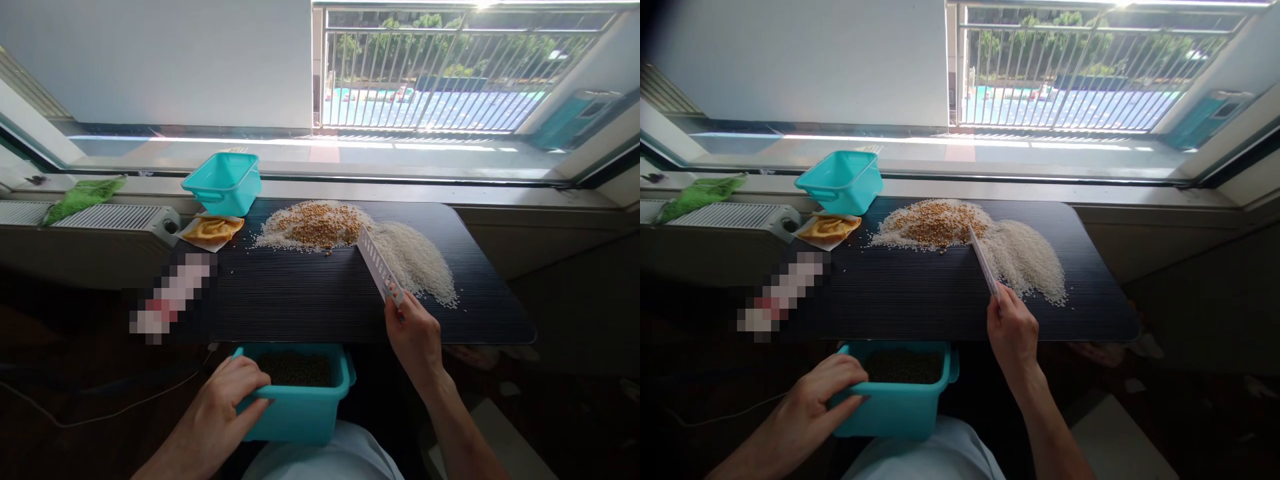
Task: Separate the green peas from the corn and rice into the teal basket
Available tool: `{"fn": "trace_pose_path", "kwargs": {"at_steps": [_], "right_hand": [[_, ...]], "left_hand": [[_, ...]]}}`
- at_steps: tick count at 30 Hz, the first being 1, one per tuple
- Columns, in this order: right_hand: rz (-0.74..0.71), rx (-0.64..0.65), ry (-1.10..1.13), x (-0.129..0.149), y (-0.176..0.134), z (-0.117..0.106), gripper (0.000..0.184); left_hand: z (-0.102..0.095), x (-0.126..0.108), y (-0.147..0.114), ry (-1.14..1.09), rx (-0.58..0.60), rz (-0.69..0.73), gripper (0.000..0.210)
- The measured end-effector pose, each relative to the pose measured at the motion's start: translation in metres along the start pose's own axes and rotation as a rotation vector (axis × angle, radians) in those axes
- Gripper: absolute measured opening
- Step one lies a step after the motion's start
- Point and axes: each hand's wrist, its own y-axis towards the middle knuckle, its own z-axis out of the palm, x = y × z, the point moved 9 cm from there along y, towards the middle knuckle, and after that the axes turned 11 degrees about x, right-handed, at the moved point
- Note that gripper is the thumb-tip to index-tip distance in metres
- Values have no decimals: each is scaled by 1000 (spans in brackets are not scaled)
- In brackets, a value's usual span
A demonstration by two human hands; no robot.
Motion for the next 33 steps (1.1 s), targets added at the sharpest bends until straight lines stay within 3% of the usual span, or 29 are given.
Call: {"fn": "trace_pose_path", "kwargs": {"at_steps": [5,18,25,33], "right_hand": [[27,20,21,-10,9,-1,29],[-14,79,91,-3,30,5,30],[-69,83,174,5,23,-7,28],[-28,120,255,-6,20,-2,26]], "left_hand": [[1,-1,4,4,-13,4,14],[-5,-17,7,5,-92,47,15],[2,-15,11,-23,-21,17,14],[2,-24,12,-59,-24,24,15]]}}
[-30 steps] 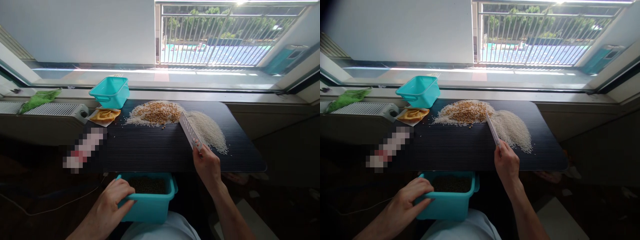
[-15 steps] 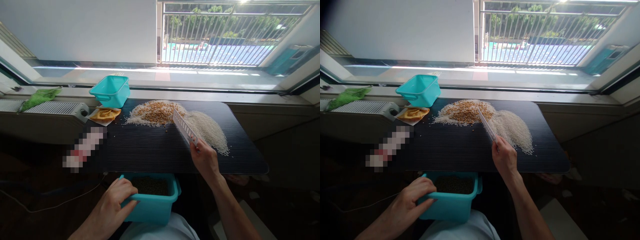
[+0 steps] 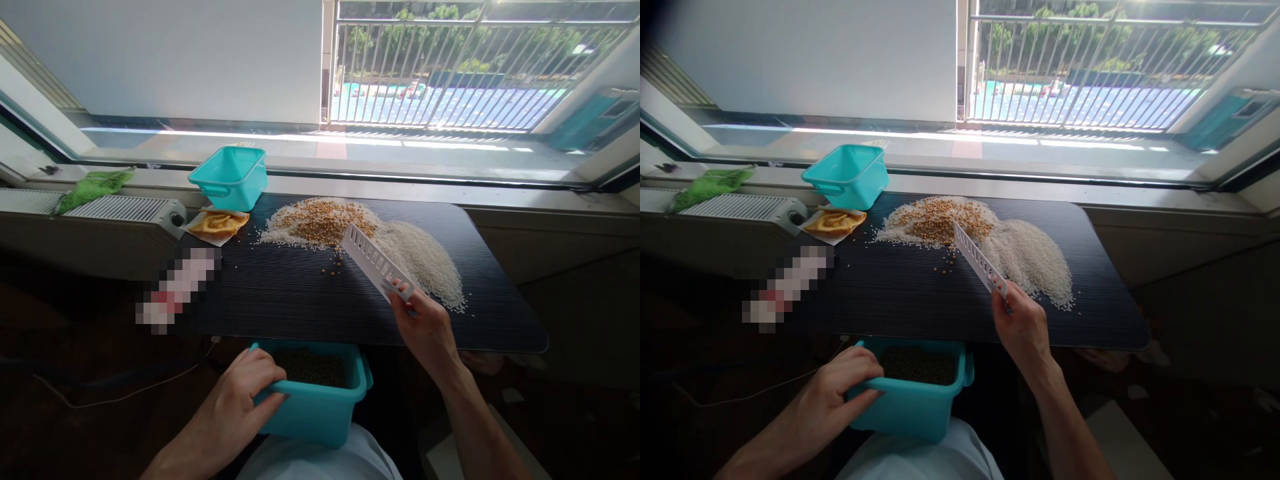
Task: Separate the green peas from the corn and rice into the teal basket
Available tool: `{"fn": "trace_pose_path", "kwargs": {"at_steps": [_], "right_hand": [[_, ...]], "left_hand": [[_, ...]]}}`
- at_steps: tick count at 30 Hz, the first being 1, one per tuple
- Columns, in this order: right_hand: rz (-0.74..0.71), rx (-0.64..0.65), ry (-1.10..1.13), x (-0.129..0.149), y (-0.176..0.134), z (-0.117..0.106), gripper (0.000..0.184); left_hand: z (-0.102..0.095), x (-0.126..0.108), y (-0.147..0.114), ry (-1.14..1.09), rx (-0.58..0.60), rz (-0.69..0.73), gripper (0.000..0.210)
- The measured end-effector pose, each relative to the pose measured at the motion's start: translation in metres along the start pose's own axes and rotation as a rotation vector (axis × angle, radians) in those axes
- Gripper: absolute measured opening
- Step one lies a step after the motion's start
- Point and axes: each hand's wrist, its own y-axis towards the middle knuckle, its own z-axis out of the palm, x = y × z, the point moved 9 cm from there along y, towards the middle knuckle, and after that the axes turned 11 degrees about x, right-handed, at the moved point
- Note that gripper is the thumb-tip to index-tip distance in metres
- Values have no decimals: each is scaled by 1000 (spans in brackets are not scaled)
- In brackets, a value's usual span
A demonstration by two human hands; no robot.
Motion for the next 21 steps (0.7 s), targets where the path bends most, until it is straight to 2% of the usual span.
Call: {"fn": "trace_pose_path", "kwargs": {"at_steps": [4,9,14,21], "right_hand": [[3,23,27,-3,-8,0,26],[-95,78,128,4,-18,-1,22],[-141,72,170,9,-16,-2,19],[-193,242,224,25,-16,11,23]], "left_hand": [[0,2,1,-20,1,0,15],[-1,3,2,-17,-10,17,15],[-1,4,0,-18,-8,15,15],[-9,10,-8,-41,-55,24,14]]}}
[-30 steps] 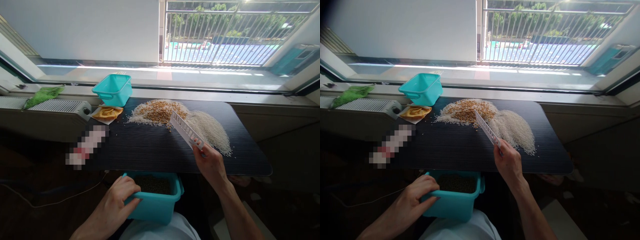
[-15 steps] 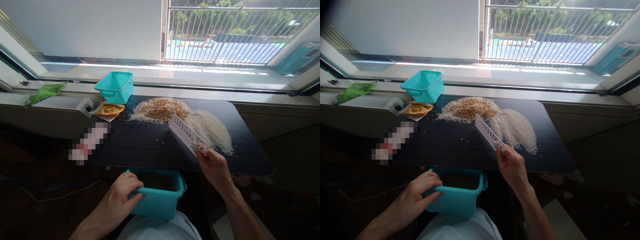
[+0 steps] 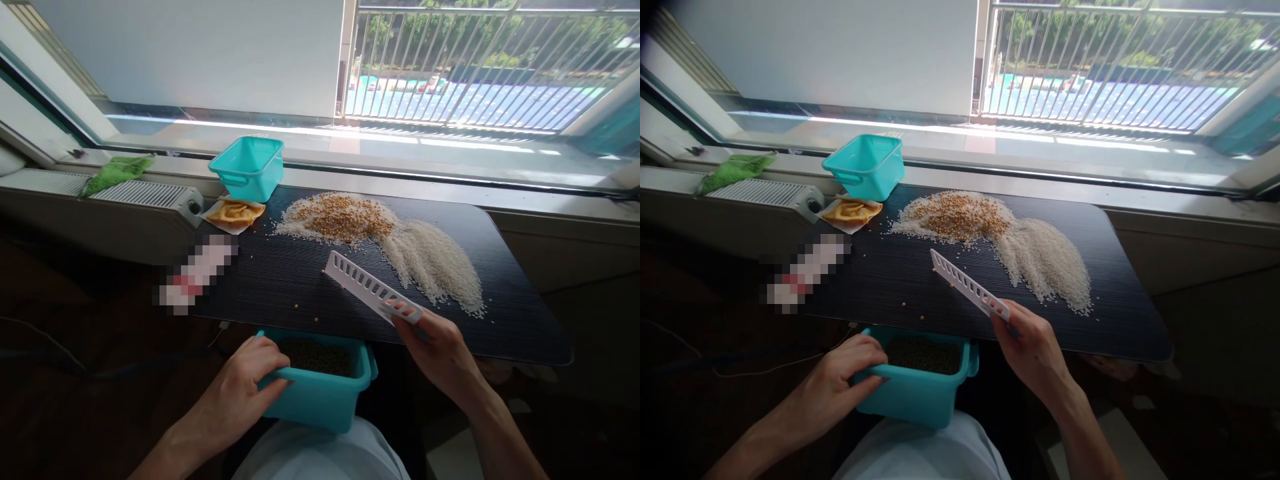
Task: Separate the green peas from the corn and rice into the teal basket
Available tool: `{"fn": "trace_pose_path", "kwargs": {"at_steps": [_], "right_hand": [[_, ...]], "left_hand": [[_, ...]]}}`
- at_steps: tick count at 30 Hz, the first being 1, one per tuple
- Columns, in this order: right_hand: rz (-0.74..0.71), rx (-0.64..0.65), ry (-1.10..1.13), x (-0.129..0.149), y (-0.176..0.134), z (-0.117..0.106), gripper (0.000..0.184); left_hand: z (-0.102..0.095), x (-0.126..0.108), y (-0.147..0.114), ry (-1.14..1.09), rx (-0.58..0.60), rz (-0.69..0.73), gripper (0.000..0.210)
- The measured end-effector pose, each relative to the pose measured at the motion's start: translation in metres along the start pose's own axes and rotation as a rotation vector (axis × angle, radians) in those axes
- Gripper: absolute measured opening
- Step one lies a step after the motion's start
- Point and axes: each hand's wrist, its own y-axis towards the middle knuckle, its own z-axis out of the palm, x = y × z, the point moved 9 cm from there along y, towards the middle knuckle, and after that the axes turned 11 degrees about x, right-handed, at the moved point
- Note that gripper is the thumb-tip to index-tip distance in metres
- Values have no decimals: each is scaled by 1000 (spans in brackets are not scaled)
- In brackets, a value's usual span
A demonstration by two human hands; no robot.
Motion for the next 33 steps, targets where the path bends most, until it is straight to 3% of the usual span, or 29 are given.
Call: {"fn": "trace_pose_path", "kwargs": {"at_steps": [7,15,19,22,27,30,33], "right_hand": [[14,18,48,-5,11,15,23],[-111,392,216,51,25,63,27],[-115,495,274,61,20,67,26],[-69,348,229,45,21,47,22],[219,-105,61,-18,18,-9,28],[391,-213,-46,-46,14,-26,35],[440,-229,-86,-56,15,-30,37]], "left_hand": [[-15,12,-14,26,-79,20,13],[-28,19,-31,71,-108,19,13],[-26,22,-34,89,-121,38,11],[-22,24,-33,93,-119,33,12],[-13,15,-25,111,-76,24,14],[-8,7,-17,110,-51,20,15],[-3,3,-11,105,-21,9,17]]}}
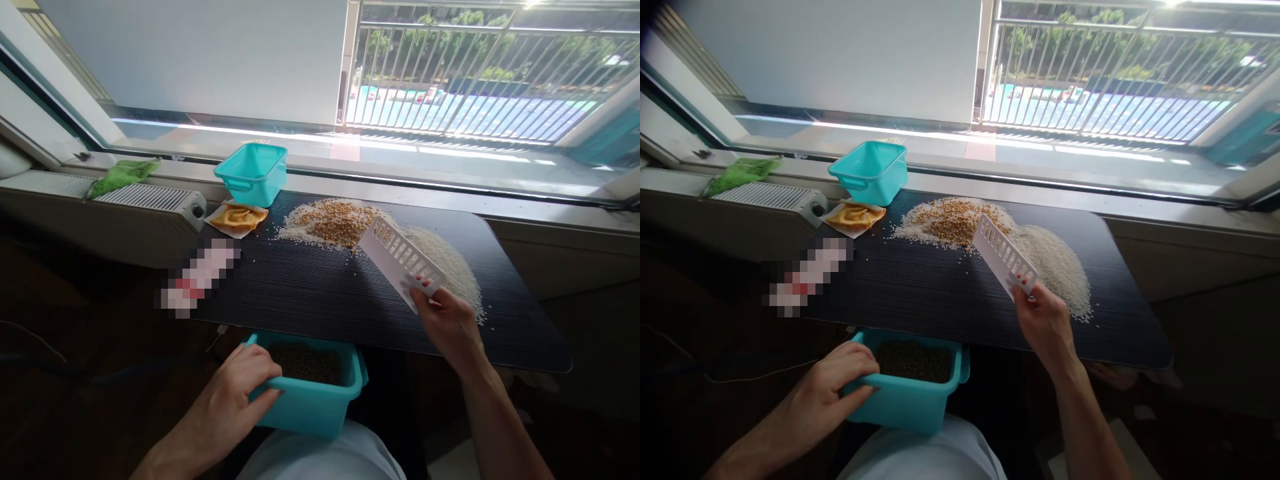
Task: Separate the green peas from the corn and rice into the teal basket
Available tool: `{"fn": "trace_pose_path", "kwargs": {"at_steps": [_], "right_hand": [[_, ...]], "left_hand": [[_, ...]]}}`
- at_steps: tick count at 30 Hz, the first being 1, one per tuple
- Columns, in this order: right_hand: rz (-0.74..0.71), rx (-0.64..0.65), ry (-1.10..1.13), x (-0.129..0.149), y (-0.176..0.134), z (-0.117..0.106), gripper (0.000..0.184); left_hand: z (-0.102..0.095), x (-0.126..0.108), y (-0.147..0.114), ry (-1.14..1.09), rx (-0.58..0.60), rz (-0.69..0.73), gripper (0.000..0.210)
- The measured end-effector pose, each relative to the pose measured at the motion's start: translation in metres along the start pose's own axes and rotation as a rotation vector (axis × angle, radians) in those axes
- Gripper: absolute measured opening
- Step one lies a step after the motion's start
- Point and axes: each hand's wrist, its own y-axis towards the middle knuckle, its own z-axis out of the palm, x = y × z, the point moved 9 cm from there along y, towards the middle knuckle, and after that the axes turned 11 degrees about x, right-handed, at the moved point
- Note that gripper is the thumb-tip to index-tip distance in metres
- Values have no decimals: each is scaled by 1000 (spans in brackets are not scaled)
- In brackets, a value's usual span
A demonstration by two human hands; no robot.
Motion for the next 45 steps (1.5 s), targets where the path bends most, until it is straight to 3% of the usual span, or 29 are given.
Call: {"fn": "trace_pose_path", "kwargs": {"at_steps": [19,28,38,45], "right_hand": [[-44,107,122,0,3,11,36],[-58,83,87,0,12,10,35],[-49,110,147,4,4,8,36],[-120,167,175,18,-11,10,29]], "left_hand": [[8,-1,5,15,54,-27,16],[3,-4,6,-7,13,-14,14],[2,-2,7,-19,-2,-4,14],[-1,-3,6,-67,-25,0,14]]}}
